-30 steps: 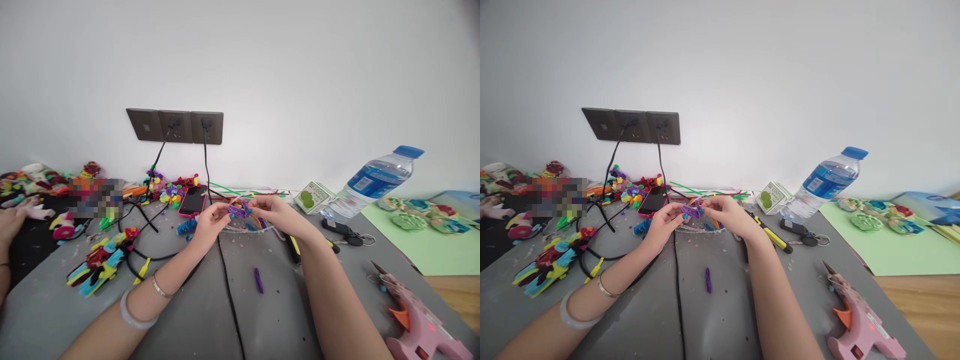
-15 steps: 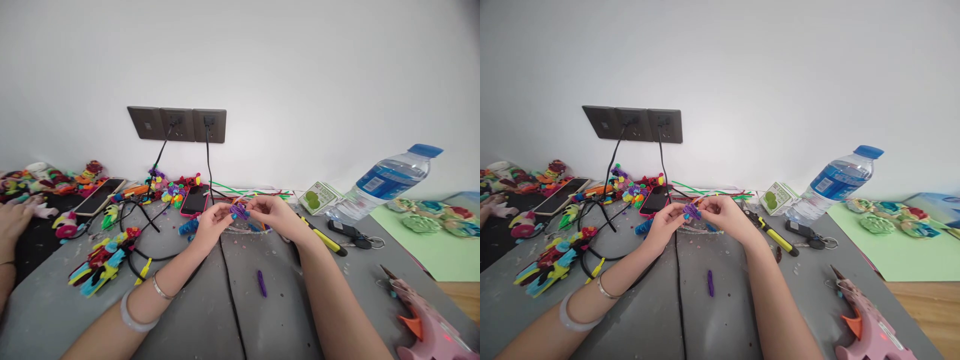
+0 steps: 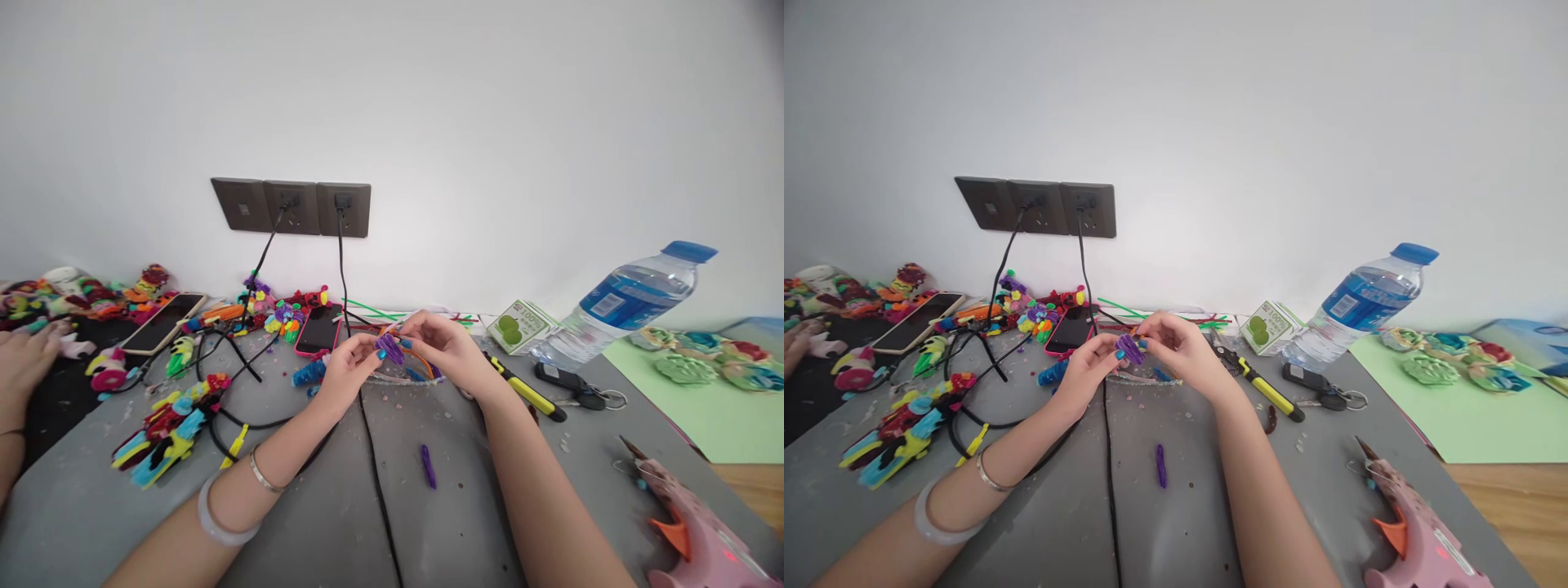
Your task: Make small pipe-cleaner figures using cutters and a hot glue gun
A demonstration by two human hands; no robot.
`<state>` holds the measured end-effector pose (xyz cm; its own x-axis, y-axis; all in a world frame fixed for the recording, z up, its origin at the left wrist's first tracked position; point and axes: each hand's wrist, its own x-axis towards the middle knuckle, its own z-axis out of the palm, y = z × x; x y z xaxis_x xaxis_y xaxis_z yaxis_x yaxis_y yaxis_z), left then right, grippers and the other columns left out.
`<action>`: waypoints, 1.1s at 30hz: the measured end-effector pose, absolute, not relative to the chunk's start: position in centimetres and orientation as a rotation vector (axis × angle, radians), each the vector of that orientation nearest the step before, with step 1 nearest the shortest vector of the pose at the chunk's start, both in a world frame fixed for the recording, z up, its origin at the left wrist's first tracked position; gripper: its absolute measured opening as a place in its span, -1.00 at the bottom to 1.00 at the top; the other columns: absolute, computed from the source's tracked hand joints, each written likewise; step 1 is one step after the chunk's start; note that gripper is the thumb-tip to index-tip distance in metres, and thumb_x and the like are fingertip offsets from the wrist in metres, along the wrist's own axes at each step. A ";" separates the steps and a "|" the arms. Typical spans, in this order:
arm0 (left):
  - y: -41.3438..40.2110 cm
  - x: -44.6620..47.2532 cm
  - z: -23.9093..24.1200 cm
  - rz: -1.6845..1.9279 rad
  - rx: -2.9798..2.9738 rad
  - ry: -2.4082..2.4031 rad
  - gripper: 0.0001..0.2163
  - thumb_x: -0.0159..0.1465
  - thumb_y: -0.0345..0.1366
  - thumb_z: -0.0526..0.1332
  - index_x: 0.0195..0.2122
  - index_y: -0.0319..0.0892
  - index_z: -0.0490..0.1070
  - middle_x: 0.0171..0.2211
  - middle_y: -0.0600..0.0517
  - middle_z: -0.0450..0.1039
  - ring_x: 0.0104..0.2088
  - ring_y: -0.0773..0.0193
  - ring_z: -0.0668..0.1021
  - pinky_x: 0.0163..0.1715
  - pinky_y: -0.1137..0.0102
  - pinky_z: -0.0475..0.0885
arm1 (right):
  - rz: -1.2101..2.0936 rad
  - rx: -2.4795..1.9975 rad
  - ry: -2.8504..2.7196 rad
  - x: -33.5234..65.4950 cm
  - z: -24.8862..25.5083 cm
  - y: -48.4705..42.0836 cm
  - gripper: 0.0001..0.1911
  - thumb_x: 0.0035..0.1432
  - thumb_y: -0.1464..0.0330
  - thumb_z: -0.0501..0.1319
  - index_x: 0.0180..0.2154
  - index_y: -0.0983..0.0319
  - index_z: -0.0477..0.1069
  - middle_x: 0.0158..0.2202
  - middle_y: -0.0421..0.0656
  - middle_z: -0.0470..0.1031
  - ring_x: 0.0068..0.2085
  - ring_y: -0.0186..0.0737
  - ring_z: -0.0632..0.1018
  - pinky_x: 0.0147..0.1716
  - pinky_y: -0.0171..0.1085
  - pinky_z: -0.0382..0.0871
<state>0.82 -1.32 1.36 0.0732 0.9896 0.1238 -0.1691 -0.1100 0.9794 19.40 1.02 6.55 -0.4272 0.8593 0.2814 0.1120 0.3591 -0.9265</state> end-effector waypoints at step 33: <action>-1.3 0.7 1.4 1.324 1.196 0.945 -0.62 0.10 0.02 0.38 -0.25 -0.21 0.50 -0.37 -0.02 0.57 -0.43 0.30 0.53 -0.44 0.45 0.44 | 1.215 -0.756 -1.757 18.7 5.2 1.3 -0.67 0.14 0.10 0.31 -0.21 0.20 0.45 -0.33 -0.16 0.42 -0.33 -0.25 0.42 -0.31 -0.25 0.33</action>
<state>0.73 -1.28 1.36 0.0691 0.9884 0.1350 -0.1936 -0.1194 0.9738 18.74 1.30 5.21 -0.4580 0.8362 0.3018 0.0128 0.3457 -0.9383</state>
